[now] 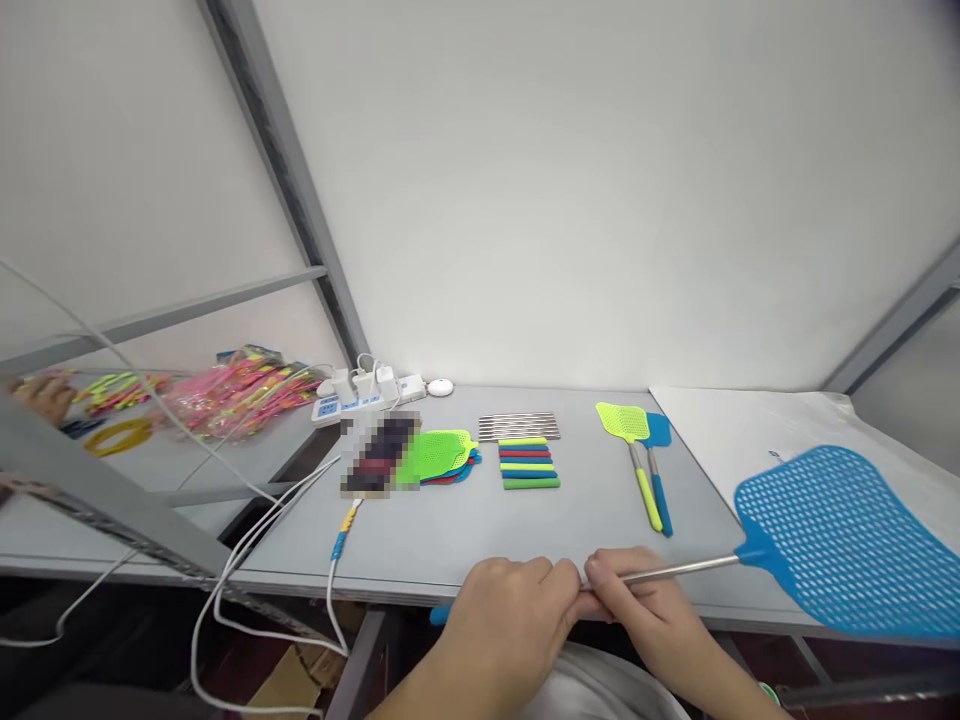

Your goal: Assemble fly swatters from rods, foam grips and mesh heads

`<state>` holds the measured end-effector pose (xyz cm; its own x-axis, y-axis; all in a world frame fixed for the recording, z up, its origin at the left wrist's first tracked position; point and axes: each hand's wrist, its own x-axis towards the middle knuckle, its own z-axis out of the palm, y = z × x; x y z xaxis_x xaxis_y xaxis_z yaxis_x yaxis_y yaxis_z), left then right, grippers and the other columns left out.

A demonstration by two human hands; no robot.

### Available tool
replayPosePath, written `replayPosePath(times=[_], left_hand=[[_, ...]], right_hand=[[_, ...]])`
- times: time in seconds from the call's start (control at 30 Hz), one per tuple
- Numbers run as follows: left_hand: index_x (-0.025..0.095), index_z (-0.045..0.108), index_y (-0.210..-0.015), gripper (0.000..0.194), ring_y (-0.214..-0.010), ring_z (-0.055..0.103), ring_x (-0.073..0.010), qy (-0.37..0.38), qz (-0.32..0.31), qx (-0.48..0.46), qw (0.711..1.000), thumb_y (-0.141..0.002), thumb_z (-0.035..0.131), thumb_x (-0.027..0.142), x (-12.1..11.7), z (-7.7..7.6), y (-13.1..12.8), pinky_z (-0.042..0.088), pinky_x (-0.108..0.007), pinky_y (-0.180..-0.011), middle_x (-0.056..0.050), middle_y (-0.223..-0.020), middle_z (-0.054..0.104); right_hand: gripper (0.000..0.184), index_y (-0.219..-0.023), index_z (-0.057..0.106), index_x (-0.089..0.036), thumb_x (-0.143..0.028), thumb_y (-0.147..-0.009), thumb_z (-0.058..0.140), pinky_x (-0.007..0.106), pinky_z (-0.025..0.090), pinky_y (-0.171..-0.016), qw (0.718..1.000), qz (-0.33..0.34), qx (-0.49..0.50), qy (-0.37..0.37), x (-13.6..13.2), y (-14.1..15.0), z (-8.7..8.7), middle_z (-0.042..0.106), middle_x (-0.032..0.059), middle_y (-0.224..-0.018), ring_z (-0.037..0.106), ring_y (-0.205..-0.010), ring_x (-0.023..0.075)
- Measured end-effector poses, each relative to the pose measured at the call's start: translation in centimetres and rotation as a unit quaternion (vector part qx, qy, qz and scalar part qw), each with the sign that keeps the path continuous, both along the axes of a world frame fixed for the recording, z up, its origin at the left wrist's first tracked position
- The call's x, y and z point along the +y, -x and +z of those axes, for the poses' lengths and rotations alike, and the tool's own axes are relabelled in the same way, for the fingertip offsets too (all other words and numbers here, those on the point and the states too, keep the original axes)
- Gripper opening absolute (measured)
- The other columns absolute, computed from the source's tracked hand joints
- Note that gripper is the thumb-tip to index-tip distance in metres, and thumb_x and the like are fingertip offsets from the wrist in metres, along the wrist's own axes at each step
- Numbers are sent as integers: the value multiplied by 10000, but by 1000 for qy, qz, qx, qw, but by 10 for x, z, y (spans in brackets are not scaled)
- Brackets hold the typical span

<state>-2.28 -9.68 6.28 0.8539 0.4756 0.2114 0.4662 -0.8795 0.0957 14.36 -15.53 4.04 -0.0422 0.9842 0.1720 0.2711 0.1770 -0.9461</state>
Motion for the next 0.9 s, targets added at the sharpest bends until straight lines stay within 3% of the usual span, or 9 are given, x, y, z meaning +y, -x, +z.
replayPosePath(times=[0.17,0.33,0.47,0.67,0.8,0.9], left_hand=[[227,495,-806,266,-521,590,-198,-37,6,1,999,-989,416,402,12,4,3,221,-320,-478,33,-655,633],[220,493,-783,263,-539,585,-191,-79,50,-1,996,-981,454,389,30,6,20,221,-312,-497,31,-648,618],[221,488,-763,269,-550,567,-184,-112,57,-14,992,-978,465,381,40,9,33,228,-308,-520,31,-638,591],[228,485,-751,271,-530,532,-181,-145,58,-42,987,-989,446,353,35,10,29,219,-312,-526,34,-613,548],[231,490,-767,239,-521,526,-185,-141,33,-44,988,-977,477,344,26,2,17,205,-314,-523,34,-615,549],[225,492,-769,242,-518,526,-178,-125,13,-48,991,-973,487,354,24,-2,13,203,-309,-517,35,-610,553]], right_hand=[[477,-583,325,-206,-460,-978,405,282,245,-551,999,-35,-40,1,-1,-22,2,310,-36,-573,310,-560,121],[491,-572,325,-214,-488,-972,404,303,229,-563,987,-150,46,19,1,-60,-3,275,-37,-579,259,-567,134],[490,-559,336,-216,-472,-964,439,312,239,-582,979,-176,99,11,3,-72,-3,281,-34,-580,252,-581,140],[486,-558,353,-221,-494,-938,484,303,218,-538,962,-215,162,-33,12,-46,-1,281,-47,-549,257,-541,129],[464,-570,424,-204,-491,-924,515,287,231,-535,992,-110,61,22,14,-17,-1,344,-42,-551,295,-542,118],[521,-532,379,-201,-487,-966,419,285,236,-536,995,-91,25,20,13,-6,3,330,-39,-523,309,-532,115]])
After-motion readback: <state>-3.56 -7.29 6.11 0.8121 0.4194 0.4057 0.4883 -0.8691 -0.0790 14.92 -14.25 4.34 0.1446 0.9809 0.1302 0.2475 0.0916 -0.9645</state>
